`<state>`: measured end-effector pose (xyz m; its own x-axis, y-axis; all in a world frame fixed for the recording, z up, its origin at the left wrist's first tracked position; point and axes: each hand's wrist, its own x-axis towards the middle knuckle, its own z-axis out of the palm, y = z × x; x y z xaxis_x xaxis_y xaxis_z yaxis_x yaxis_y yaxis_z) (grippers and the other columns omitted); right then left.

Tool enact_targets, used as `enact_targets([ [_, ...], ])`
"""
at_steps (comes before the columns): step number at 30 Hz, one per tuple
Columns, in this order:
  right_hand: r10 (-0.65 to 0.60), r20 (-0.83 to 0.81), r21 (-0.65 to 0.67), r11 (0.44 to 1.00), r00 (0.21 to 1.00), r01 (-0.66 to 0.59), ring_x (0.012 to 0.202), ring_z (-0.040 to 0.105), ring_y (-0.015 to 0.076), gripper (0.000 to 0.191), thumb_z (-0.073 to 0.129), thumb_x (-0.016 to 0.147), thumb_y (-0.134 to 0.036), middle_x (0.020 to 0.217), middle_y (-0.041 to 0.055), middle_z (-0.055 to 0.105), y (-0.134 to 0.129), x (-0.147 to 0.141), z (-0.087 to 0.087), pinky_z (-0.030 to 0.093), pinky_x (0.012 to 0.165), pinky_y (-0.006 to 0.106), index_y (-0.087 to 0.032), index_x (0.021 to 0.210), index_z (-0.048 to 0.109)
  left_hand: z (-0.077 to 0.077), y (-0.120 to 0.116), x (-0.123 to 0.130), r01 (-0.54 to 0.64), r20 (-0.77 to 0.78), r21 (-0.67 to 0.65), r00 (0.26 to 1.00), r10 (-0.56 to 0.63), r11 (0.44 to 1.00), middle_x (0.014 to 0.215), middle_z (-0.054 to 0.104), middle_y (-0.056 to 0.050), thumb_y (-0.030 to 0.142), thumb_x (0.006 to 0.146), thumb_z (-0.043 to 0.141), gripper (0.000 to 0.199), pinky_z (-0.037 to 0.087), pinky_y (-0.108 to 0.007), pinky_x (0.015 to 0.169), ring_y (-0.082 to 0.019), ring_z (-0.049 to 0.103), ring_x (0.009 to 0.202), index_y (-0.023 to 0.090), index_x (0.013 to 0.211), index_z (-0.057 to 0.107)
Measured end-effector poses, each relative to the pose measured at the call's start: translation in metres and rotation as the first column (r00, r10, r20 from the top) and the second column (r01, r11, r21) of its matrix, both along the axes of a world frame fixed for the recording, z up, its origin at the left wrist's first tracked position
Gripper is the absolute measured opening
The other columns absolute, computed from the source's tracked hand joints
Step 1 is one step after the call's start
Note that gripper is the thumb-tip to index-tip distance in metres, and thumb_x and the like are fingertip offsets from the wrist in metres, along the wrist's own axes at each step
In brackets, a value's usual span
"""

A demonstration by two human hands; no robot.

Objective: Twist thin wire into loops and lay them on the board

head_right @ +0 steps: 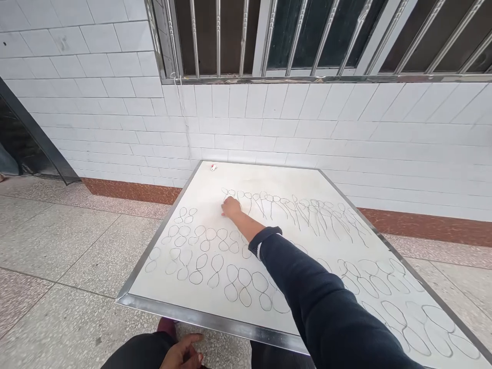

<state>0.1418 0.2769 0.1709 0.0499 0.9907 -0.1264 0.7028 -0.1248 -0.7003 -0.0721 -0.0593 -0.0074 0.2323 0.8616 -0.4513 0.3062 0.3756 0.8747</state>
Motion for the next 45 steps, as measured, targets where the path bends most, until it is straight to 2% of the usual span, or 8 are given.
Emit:
enact_targets([
  [7, 0.239, 0.075, 0.054, 0.968, 0.968, -0.243, 0.093, 0.064, 0.0182, 0.026, 0.056, 0.095, -0.032, 0.112, 0.0074, 0.063, -0.018, -0.021, -0.006, 0.055, 0.08, 0.037, -0.015, 0.114, 0.06, 0.019, -0.008, 0.004, -0.028, 0.034, -0.017, 0.999, 0.029, 0.999, 0.068, 0.058, -0.001, 0.056, 0.068, 0.068, 0.056, 0.042, -0.033, 0.063, -0.018, 0.051, 0.063, 0.018, 0.11, 0.066],
  [16, 0.439, 0.239, 0.134, 0.868, 0.866, -0.478, 0.1, 0.062, 0.02, 0.026, 0.057, 0.094, -0.03, 0.12, 0.0084, 0.06, -0.008, -0.076, -0.012, 0.054, 0.085, 0.04, -0.016, 0.116, 0.059, 0.021, -0.009, 0.007, 0.008, 0.119, -0.037, 0.993, -0.004, 0.999, 0.07, 0.059, -0.003, 0.056, 0.069, 0.069, 0.056, 0.042, -0.033, 0.064, -0.019, 0.053, 0.066, 0.019, 0.111, 0.066],
  [24, 0.473, 0.322, 0.137, 0.834, 0.82, -0.534, 0.098, 0.062, 0.0199, 0.028, 0.057, 0.094, -0.032, 0.117, 0.0082, 0.061, -0.007, -0.069, -0.012, 0.054, 0.084, 0.04, -0.016, 0.117, 0.059, 0.04, -0.012, 0.011, 0.082, 0.092, -0.007, 0.992, -0.081, 0.997, 0.073, 0.065, -0.003, 0.051, 0.071, 0.07, 0.052, 0.044, -0.033, 0.072, -0.02, 0.058, 0.073, 0.021, 0.113, 0.067],
  [30, 0.39, 0.268, 0.301, 0.835, 0.881, -0.461, 0.078, 0.06, 0.0125, 0.015, 0.05, 0.095, -0.018, 0.105, 0.0049, 0.06, -0.05, -0.044, 0.015, 0.05, 0.073, 0.028, -0.016, 0.096, 0.064, 0.058, -0.017, 0.009, 0.097, 0.106, 0.019, 0.99, -0.099, 0.995, 0.076, 0.067, -0.004, 0.052, 0.07, 0.072, 0.044, 0.044, -0.032, 0.071, -0.02, 0.059, 0.074, 0.02, 0.101, 0.073],
  [34, 0.344, 0.172, 0.442, 0.811, 0.923, -0.384, 0.075, 0.058, 0.0117, 0.018, 0.046, 0.096, -0.023, 0.104, 0.0032, 0.06, -0.114, -0.047, 0.038, 0.047, 0.067, 0.024, -0.021, 0.098, 0.063, 0.091, -0.027, -0.003, 0.11, 0.248, 0.029, 0.962, -0.114, 0.994, 0.077, 0.068, -0.006, 0.049, 0.075, 0.069, 0.036, 0.042, -0.029, 0.066, -0.018, 0.059, 0.071, 0.018, 0.093, 0.075],
  [37, 0.37, 0.102, 0.519, 0.772, 0.923, -0.367, 0.077, 0.059, 0.0121, 0.016, 0.049, 0.096, -0.027, 0.1, 0.0005, 0.062, -0.176, -0.057, 0.052, 0.046, 0.068, 0.024, -0.025, 0.098, 0.065, 0.136, -0.028, -0.008, -0.176, 0.355, 0.147, 0.928, 0.114, 0.973, 0.08, 0.066, -0.006, 0.041, 0.08, 0.068, 0.036, 0.044, -0.029, 0.068, -0.018, 0.06, 0.077, 0.018, 0.108, 0.07],
  [40, 0.415, 0.039, 0.698, 0.639, 0.909, -0.322, 0.081, 0.061, 0.0149, 0.014, 0.055, 0.093, -0.023, 0.092, 0.0018, 0.065, -0.233, -0.063, 0.063, 0.046, 0.069, 0.025, -0.024, 0.095, 0.068, 0.182, -0.02, -0.002, -0.479, 0.479, 0.292, 0.822, 0.308, 0.828, 0.097, 0.066, -0.008, 0.035, 0.08, 0.069, 0.045, 0.045, -0.032, 0.085, -0.019, 0.06, 0.095, 0.021, 0.123, 0.062],
  [45, 0.418, 0.075, 0.832, 0.474, 0.905, -0.288, 0.083, 0.06, 0.0173, 0.017, 0.054, 0.094, -0.019, 0.084, 0.004, 0.065, -0.287, -0.053, 0.074, 0.047, 0.066, 0.027, -0.023, 0.095, 0.07, 0.227, -0.013, 0.018, -0.649, 0.609, 0.393, 0.714, 0.344, 0.652, 0.12, 0.06, -0.006, 0.025, 0.076, 0.074, 0.062, 0.042, -0.033, 0.097, -0.019, 0.055, 0.111, 0.03, 0.133, 0.05],
])
